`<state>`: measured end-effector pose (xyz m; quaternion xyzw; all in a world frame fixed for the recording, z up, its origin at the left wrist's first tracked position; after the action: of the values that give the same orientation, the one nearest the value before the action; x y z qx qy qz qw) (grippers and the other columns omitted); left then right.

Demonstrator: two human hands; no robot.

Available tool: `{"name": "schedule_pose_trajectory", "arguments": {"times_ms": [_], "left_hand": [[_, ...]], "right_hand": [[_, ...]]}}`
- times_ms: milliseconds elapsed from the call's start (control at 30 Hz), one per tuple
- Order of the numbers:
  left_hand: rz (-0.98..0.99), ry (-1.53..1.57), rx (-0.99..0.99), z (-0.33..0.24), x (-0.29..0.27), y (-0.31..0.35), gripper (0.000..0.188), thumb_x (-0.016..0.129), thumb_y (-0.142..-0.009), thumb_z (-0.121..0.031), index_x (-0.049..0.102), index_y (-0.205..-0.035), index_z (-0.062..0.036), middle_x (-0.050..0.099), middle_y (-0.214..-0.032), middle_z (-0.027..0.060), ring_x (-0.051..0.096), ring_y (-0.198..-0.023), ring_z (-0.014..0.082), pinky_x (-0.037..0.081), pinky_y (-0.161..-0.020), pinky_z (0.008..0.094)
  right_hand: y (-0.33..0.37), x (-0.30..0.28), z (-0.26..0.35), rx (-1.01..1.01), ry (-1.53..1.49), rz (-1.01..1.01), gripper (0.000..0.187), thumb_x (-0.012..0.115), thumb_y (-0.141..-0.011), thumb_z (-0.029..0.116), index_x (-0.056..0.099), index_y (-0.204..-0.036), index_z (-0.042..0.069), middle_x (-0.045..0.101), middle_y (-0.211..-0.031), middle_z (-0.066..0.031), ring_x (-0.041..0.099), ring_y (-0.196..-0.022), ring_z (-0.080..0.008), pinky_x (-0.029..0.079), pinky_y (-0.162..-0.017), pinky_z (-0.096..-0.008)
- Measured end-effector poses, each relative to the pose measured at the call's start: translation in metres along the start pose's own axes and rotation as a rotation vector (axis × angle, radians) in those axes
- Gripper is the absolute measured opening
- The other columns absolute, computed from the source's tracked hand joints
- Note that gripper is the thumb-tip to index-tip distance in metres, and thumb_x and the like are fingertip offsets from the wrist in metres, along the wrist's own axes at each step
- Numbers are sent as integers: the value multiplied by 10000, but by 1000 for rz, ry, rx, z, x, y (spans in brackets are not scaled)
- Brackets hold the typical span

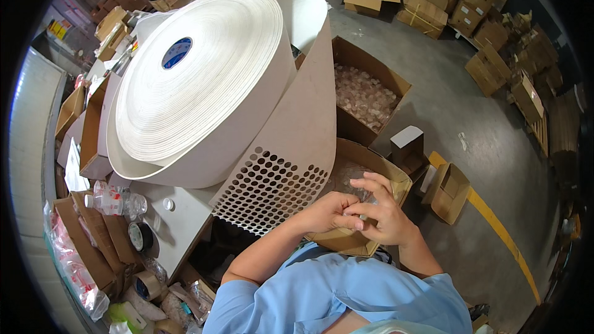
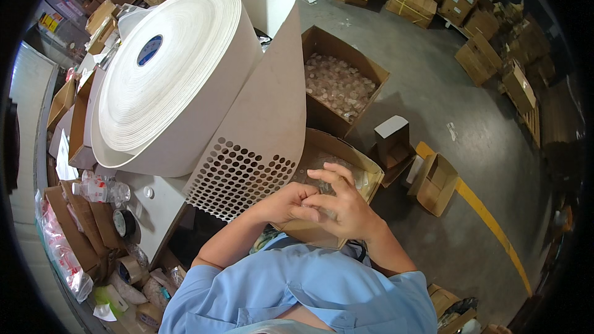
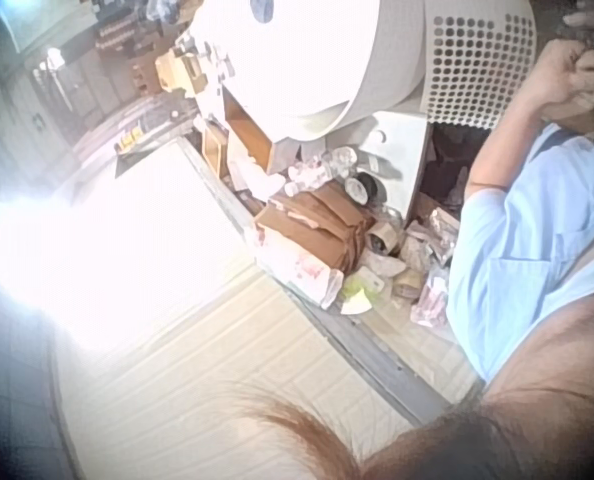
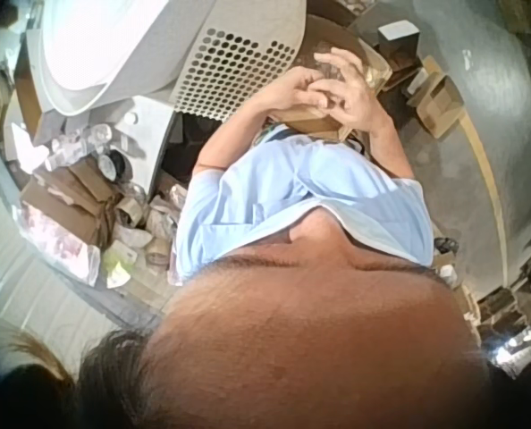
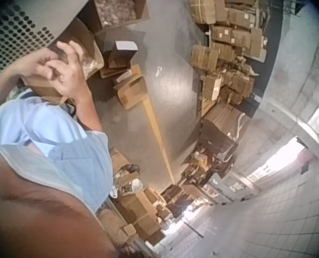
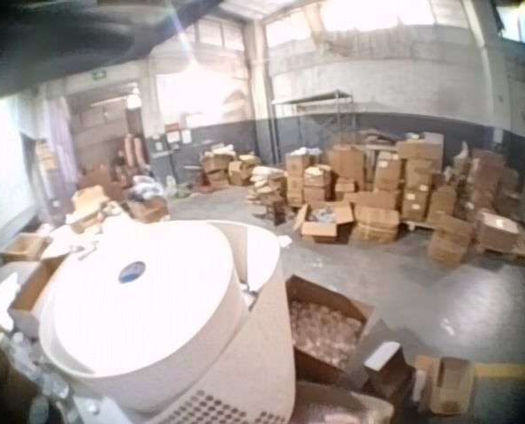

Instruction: The person takes small silver caps from a box and presses them onto circular adhesive pads on a white backing strip.

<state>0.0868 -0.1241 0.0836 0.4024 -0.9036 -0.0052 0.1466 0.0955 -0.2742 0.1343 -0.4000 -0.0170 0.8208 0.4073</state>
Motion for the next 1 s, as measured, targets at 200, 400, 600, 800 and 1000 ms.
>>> {"name": "schedule_pose_trajectory", "arguments": {"times_ms": [200, 400, 600, 800, 1000], "left_hand": [[7, -162, 149, -9, 6, -2, 386, 628, -875, -383, 572, -872, -2, 540, -725, 54, 507, -643, 118, 424, -581, 274], [-325, -448, 118, -22, -3, 10, 314, 618, -876, -275, 570, -1016, 2, 597, -911, 73, 561, -869, 166, 452, -774, 294], [-468, -606, 373, -33, -2, 22, 110, 663, -788, -73, 627, -869, -7, 616, -877, 109, 589, -815, 221, 466, -718, 305], [-593, -708, 468, -32, -6, 30, 77, 671, -728, -42, 628, -786, -16, 596, -790, 93, 563, -723, 244, 460, -644, 323], [-683, -647, 436, -27, -12, 40, 71, 670, -736, -32, 626, -790, -18, 588, -767, 86, 566, -716, 241, 461, -633, 324]], "right_hand": [[4, 5, 2, -60, -1, -82, 233, 758, -630, 95, 666, -843, 83, 493, -1244, -97, 421, -1157, -348, 397, -938, -427], [6, 1, -12, 110, -171, -211, 133, 730, -690, 31, 642, -791, 25, 643, -945, -101, 617, -852, -257, 492, -743, -351], [6, 3, -8, 265, -245, -189, 139, 725, -729, 39, 636, -833, 17, 644, -781, -91, 629, -710, -231, 499, -618, -305], [-7, 13, -5, 158, -123, -169, 120, 697, -744, 42, 633, -844, 29, 610, -766, -94, 613, -674, -264, 494, -587, -330], [-25, 14, -5, 105, -53, 4, 84, 661, -759, 56, 637, -838, 38, 610, -757, -108, 616, -682, -282, 493, -592, -353]]}}
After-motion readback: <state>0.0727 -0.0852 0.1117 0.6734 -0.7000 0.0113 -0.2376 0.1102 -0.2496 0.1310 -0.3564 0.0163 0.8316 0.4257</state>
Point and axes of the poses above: each hand's wrist, its own y-axis away from the middle knuckle, its own x-axis out of the palm, z = x × y, the point moved 3 cm from there along -y, towards the middle knuckle
